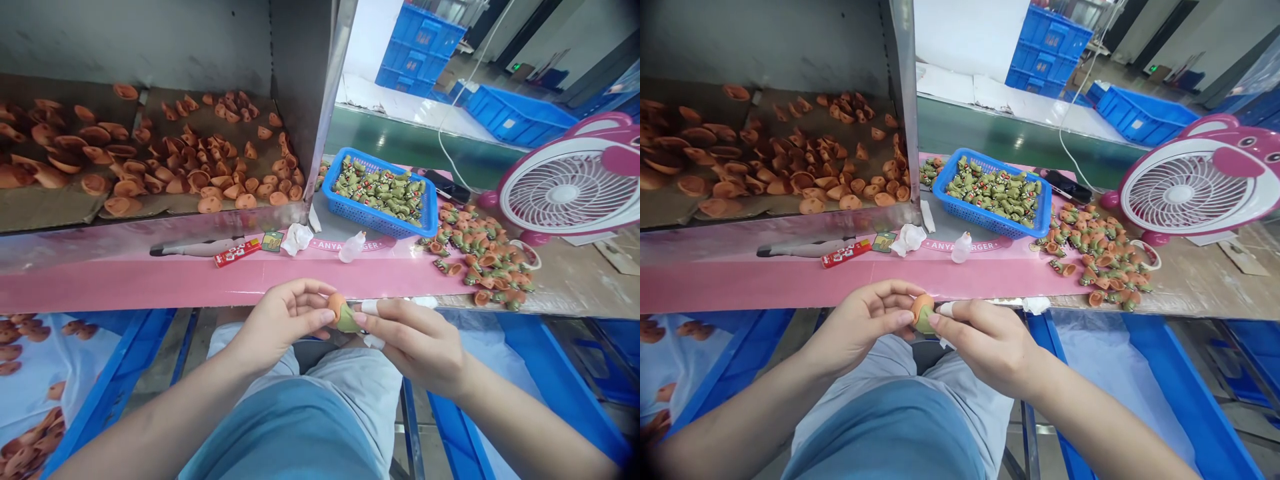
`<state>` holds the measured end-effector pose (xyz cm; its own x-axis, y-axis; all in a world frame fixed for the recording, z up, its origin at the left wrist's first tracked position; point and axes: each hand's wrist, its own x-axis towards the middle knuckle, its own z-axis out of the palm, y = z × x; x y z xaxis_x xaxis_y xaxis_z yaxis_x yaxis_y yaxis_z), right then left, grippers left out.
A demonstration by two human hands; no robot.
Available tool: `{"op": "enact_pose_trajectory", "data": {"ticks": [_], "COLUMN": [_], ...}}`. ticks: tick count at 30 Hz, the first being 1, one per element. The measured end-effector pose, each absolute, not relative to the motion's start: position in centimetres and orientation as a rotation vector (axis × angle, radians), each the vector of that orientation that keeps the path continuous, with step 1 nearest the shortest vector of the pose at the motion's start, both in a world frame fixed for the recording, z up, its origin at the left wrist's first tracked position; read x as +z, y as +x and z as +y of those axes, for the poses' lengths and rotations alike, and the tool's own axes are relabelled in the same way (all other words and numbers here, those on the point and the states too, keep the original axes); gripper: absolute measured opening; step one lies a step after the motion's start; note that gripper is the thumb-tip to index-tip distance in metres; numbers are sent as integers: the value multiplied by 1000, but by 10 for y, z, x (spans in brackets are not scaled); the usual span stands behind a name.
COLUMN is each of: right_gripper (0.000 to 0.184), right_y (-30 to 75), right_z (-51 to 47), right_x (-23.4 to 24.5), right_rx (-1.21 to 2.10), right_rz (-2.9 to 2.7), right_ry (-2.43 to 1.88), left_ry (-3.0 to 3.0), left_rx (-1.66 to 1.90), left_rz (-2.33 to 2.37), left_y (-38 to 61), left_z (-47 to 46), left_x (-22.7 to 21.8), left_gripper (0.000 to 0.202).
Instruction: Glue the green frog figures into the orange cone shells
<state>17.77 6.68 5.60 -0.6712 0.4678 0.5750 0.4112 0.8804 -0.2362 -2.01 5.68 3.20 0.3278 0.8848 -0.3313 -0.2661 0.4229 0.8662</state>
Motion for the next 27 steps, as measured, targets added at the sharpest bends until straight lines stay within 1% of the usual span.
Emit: {"op": "enact_pose_trajectory", "data": {"ticks": [5, 12, 27], "right_gripper": [23, 34, 31], "right_y": [179, 186, 186], "right_z": [66, 61, 61], "right_x": [56, 49, 49], "right_rx": [132, 143, 76], "right_rz": [-2414, -2528, -2553], "right_ry": [-606, -601, -561], "left_ry": [787, 881, 915], "left_rx": [847, 799, 832], "left_rz": [944, 995, 997], "left_y": [-19, -20, -17], "left_z": [57, 56, 53], "left_x": [34, 41, 37], "left_gripper": [28, 23, 24]}}
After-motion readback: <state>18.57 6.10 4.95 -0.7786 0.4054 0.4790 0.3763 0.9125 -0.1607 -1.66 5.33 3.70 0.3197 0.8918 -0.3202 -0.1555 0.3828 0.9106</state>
